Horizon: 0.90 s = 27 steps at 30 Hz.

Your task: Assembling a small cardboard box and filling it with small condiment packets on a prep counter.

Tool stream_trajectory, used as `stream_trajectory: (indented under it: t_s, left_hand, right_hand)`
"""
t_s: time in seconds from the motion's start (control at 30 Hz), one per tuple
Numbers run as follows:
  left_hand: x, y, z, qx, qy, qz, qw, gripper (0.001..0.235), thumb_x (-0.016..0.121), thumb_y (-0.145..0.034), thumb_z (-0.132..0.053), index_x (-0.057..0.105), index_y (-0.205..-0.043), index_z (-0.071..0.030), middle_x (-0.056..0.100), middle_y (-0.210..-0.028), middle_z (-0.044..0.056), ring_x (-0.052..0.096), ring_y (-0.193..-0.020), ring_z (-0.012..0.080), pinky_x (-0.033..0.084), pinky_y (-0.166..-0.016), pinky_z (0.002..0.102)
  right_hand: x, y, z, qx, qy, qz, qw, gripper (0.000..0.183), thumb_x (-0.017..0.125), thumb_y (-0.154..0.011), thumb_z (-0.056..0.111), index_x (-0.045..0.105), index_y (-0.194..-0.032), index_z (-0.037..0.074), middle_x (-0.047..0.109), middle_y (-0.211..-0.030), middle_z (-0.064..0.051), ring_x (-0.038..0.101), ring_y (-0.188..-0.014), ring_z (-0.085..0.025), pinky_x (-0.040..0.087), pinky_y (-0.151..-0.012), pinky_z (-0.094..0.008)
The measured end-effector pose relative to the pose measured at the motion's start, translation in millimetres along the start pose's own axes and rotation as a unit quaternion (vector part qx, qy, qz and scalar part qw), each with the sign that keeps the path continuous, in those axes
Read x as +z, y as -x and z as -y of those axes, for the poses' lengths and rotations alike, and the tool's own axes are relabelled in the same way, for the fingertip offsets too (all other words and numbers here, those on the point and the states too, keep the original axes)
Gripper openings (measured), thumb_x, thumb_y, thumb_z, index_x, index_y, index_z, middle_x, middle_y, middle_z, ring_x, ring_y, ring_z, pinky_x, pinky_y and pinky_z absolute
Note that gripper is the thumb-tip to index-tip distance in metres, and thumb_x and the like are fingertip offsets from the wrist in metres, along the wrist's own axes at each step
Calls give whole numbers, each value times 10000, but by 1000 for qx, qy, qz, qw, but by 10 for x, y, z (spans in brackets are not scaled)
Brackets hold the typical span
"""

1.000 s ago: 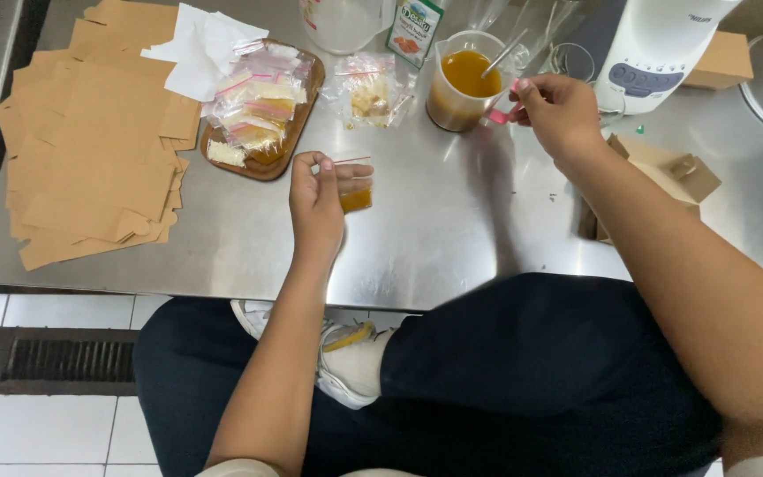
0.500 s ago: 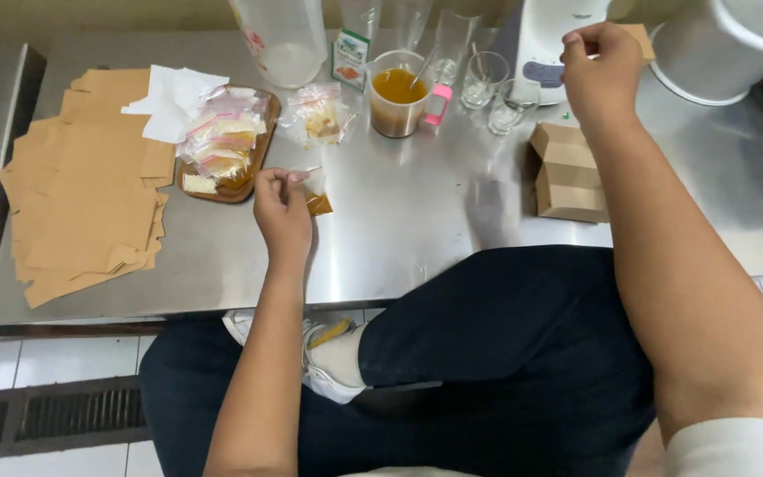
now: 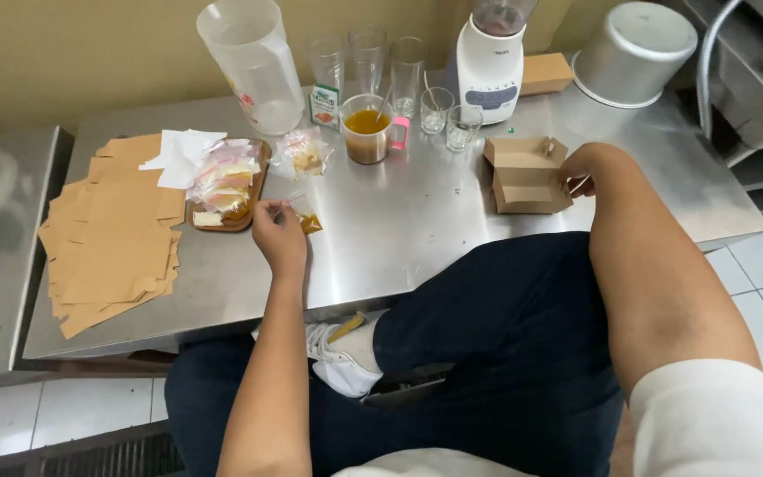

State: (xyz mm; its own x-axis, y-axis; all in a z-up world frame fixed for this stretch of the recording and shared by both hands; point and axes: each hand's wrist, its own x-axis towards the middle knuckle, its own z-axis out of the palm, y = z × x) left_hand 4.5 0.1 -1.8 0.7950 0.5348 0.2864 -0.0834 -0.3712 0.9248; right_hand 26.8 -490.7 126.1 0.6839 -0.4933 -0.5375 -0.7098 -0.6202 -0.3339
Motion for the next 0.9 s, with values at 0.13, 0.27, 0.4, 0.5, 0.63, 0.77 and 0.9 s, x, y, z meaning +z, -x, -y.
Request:
stream_trajectory:
  t_s: [0.13,0.27,0.4,0.5,0.63,0.77,0.9]
  left_hand:
    - [20,7,-42,-11,0,-16,1000,76,652,-981,-71,581,-984,-99,715,-965,79,707,-1029,263,525,-950,390]
    - [22,-9,-50,-20,8,-23,999,78,666,-962,-90,593,-982,-106,721,-963,78,711,-1035,257,532,-945,388]
    - [7,16,-49,-20,11,-15,1000,86,662,-960,-94,586,-992,-121,708,-957,42,704,-1008,218,528,-930,366]
    - [-39,83,-192,-19,38,-16,999,137,641,-976,-82,564,-1087,-104,705,-1026,80,689,-1062,254,519,-969,389]
    - [-197,267,-438,24,31,-41,998,409,717,-913,-47,476,-1243,-57,651,-1206,195,612,-1222,401,481,-1052,490]
    - [-435,714,-625,170,-60,-36,983,318,728,-915,-92,541,-1167,-142,583,-1292,55,540,-1254,304,398,-1044,494]
    - [-224,1004,-653,310,-5,50,950,180,743,-896,-253,639,-1034,-205,661,-1106,-40,624,-1040,215,419,-912,397]
  right_hand:
    - [81,-82,-17,-7,17,20,1000,520,691,-908,56,590,-1349,-200,718,-1117,-338,737,-897,-389,577,-810,-434]
    - [120,-19,180,-29,72,57,995,546,753,-858,69,624,-1324,-184,735,-1041,-292,709,-773,-333,575,-726,-379]
    - [287,59,370,-70,146,116,980,588,793,-807,74,645,-1322,-167,766,-961,-270,720,-670,-309,587,-644,-338]
    - [555,154,578,-133,187,128,965,474,785,-799,53,702,-1219,-152,778,-933,-286,741,-655,-323,610,-635,-359]
    - [1050,346,739,-217,182,140,949,396,767,-792,102,734,-1128,-105,777,-886,-280,761,-633,-334,631,-624,-398]
    - [1289,910,853,-271,166,182,931,432,719,-829,165,710,-1179,-87,764,-899,-282,768,-654,-335,634,-636,-387]
    - [1121,1525,1020,-304,169,163,923,634,662,-890,326,607,-1368,-87,725,-1192,-318,704,-1127,-465,584,-946,-558]
